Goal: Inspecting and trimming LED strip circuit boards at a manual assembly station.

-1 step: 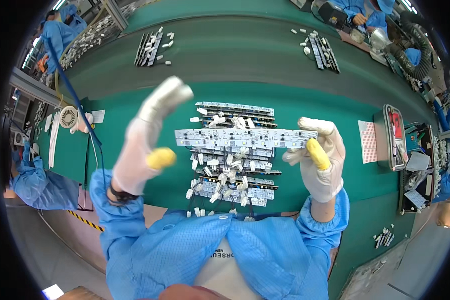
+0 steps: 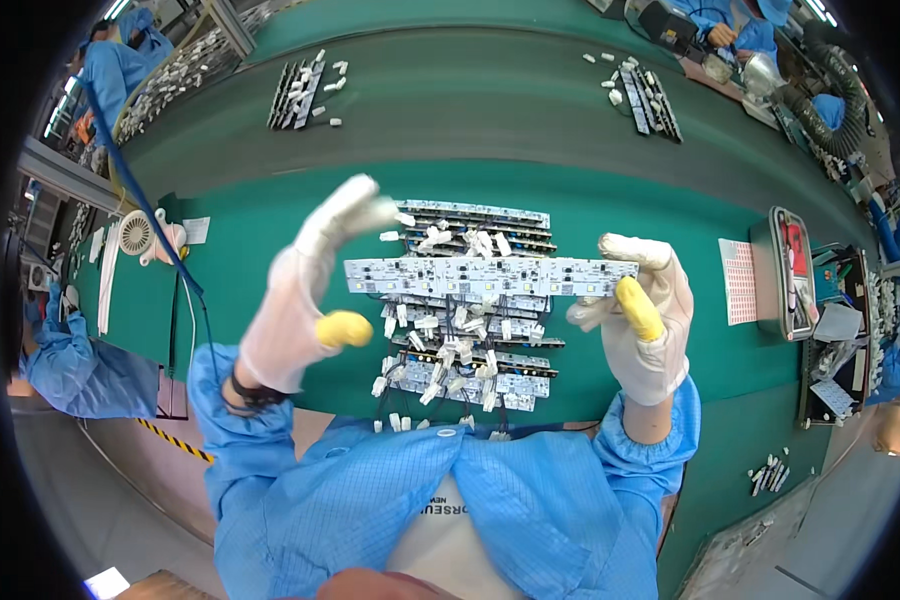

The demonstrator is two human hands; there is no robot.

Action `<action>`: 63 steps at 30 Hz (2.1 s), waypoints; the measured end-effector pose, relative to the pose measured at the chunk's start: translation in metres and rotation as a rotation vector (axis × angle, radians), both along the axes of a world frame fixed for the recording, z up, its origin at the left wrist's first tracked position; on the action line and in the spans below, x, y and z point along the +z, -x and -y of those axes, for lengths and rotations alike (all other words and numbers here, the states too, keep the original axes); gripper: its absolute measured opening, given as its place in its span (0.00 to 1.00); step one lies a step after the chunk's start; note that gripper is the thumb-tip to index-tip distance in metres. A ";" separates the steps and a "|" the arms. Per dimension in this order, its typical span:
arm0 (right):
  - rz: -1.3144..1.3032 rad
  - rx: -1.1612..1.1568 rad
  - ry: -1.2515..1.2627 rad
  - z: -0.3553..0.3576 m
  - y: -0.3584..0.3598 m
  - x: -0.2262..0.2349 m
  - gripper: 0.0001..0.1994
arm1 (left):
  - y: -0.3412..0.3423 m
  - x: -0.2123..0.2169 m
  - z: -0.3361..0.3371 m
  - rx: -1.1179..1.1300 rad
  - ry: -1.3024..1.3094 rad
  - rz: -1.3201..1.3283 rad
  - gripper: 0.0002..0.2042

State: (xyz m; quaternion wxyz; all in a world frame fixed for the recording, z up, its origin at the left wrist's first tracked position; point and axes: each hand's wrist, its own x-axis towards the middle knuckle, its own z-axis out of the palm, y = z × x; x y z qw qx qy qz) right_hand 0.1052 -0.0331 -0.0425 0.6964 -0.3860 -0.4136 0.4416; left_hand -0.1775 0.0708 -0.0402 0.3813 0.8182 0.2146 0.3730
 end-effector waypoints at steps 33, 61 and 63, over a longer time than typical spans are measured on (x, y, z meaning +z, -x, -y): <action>0.511 0.285 0.631 -0.022 -0.026 -0.019 0.18 | 0.016 -0.048 0.007 0.235 -0.120 -0.338 0.30; 0.082 0.979 -0.405 -0.002 0.054 0.143 0.16 | -0.089 0.115 -0.014 0.207 -0.796 0.576 0.32; 0.048 1.016 -0.443 -0.010 0.059 0.157 0.16 | -0.084 0.127 -0.008 0.229 -0.850 0.641 0.32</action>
